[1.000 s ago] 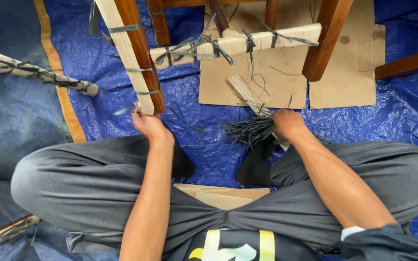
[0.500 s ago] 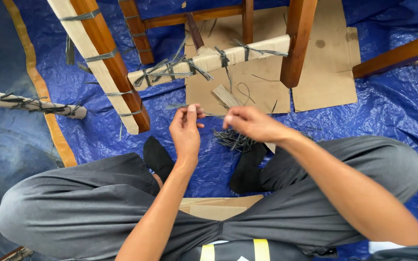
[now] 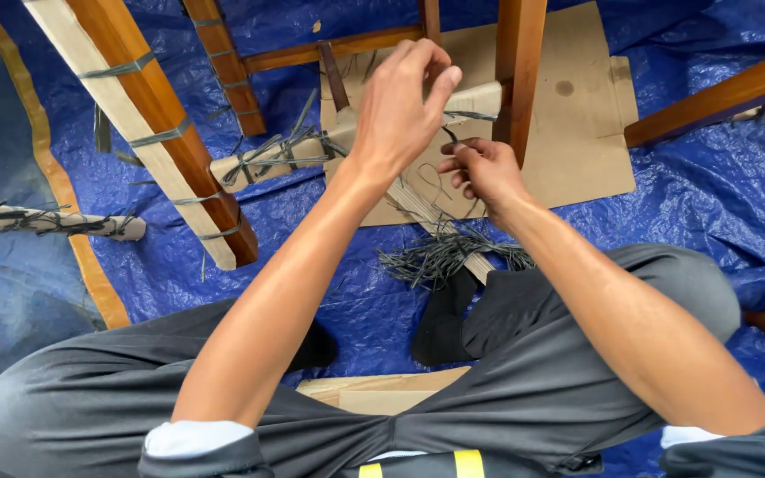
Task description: Tying bundles of thin strips to a wooden frame using wire ties.
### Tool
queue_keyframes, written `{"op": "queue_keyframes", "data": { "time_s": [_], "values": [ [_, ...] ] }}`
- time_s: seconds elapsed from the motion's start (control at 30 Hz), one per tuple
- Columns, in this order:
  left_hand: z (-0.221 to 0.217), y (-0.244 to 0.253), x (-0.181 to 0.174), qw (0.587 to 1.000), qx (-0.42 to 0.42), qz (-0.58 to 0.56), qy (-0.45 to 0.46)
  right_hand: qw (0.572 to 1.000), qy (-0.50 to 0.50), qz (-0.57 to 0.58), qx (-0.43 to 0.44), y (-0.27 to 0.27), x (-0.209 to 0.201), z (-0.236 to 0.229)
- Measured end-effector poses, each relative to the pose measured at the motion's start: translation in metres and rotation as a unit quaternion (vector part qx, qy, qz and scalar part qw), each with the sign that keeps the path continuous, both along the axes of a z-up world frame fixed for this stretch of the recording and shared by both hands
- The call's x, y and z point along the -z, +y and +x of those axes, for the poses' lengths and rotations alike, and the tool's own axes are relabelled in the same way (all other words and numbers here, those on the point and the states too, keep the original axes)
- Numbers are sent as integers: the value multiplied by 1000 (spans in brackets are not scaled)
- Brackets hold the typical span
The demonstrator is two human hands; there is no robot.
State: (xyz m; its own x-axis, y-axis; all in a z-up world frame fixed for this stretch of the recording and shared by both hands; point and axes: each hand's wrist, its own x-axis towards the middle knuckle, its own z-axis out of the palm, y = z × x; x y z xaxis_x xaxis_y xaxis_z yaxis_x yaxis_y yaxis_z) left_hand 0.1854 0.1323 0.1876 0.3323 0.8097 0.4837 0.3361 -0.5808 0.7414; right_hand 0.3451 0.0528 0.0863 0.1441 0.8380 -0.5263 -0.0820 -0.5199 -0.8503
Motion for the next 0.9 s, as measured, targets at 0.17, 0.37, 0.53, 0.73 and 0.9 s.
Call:
{"op": "queue_keyframes", "data": {
  "time_s": [0.17, 0.37, 0.53, 0.73, 0.9],
  "values": [
    [3, 13, 19, 985, 69, -64, 144, 995, 65, 42, 56, 17, -3, -8],
    [-10, 18, 21, 976, 143, -82, 146, 976, 188, 35, 105, 16, -26, -17],
    [-12, 26, 20, 964, 195, -93, 157, 945, 290, 41, 149, 16, -36, -22],
    [-7, 33, 20, 954, 207, -74, 203, 964, 221, 51, 136, 19, -21, -22],
    [12, 47, 17, 945, 47, -251, 205, 961, 233, 52, 139, 21, -20, -21]
  ]
}}
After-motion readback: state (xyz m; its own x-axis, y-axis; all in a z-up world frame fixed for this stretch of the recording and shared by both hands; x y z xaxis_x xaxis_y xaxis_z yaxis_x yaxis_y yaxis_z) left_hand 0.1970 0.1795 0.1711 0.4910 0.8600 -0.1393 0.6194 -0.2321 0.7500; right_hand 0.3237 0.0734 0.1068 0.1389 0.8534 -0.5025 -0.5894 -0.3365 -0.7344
